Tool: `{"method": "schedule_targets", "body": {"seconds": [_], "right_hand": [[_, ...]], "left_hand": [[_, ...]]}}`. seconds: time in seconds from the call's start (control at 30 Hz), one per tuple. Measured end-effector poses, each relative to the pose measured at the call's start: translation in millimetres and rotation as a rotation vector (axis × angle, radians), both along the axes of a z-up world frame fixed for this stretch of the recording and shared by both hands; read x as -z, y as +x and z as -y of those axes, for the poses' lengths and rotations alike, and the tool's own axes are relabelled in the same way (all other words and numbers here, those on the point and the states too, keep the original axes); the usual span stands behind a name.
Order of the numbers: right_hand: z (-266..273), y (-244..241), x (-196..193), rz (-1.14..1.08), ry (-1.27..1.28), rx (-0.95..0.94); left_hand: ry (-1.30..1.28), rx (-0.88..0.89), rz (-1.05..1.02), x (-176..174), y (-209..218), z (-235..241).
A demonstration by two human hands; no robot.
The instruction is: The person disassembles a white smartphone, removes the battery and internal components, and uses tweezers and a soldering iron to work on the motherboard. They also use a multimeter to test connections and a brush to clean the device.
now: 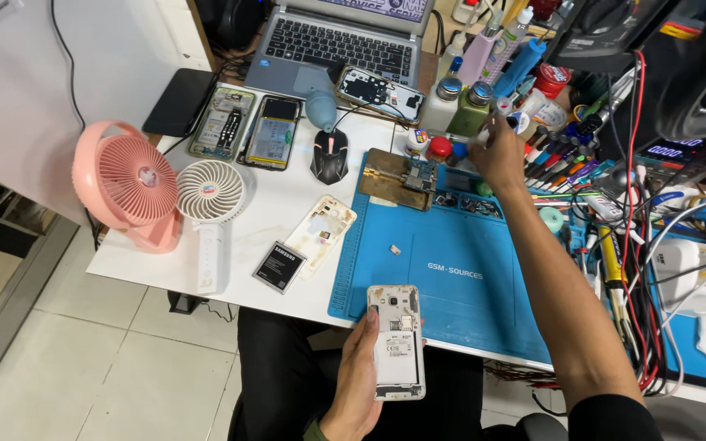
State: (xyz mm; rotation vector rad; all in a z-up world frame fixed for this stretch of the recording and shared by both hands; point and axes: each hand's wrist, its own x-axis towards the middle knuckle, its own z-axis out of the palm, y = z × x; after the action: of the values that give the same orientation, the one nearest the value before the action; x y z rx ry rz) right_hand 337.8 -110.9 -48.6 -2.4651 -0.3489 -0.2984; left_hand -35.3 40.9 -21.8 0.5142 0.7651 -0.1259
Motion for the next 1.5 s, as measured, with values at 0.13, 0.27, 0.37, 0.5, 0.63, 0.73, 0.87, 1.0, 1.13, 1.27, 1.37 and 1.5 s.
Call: {"method": "schedule_targets", "body": {"seconds": [0.13,0.27,0.37,0.5,0.63,0.73,0.87,1.0,1.13,1.27,1.37,1.5], "right_hand": [[7,-2,14,0.08,0.075,-0.029],[11,0,20,0.051,0.104,-0.022],[11,-2,17,0.004,0.102,-0.008],[13,-25,-1,0.054,0.085,-0.097],[37,-117,-66,0.005,0.096,-0.108],[104,-172,-89,0.122,0.077,0.059],[174,-238,-76,0.092,0.142,0.242],[203,-252,-10,-0.213,-0.103,0.362],[204,-218,51,0.08,-0.434,0.337],[190,-174,60,-0.097,-0.552,0.468],[187,-171,54,-0.192,-0.557,0.511],[186,-185,53,0.227,-0.576,0.492]], "left_hand": [[-0.015,-0.008,-0.039,0,-2,-2],[-0.009,0.006,-0.026,2,-4,-2],[0.012,0.008,0.001,4,-5,1],[0.031,0.0,-0.009,2,-5,3],[0.039,-0.032,0.02,11,-7,5],[0.028,-0.042,0.045,-8,-2,-1],[0.045,0.001,-0.032,-30,4,1],[0.14,0.101,0.182,-48,7,0],[0.141,0.03,0.819,-92,12,-18],[0.128,-0.021,0.91,-188,-7,-68],[0.181,-0.017,0.906,-214,-36,-82],[0.247,-0.034,0.881,-199,-9,-77]]}}
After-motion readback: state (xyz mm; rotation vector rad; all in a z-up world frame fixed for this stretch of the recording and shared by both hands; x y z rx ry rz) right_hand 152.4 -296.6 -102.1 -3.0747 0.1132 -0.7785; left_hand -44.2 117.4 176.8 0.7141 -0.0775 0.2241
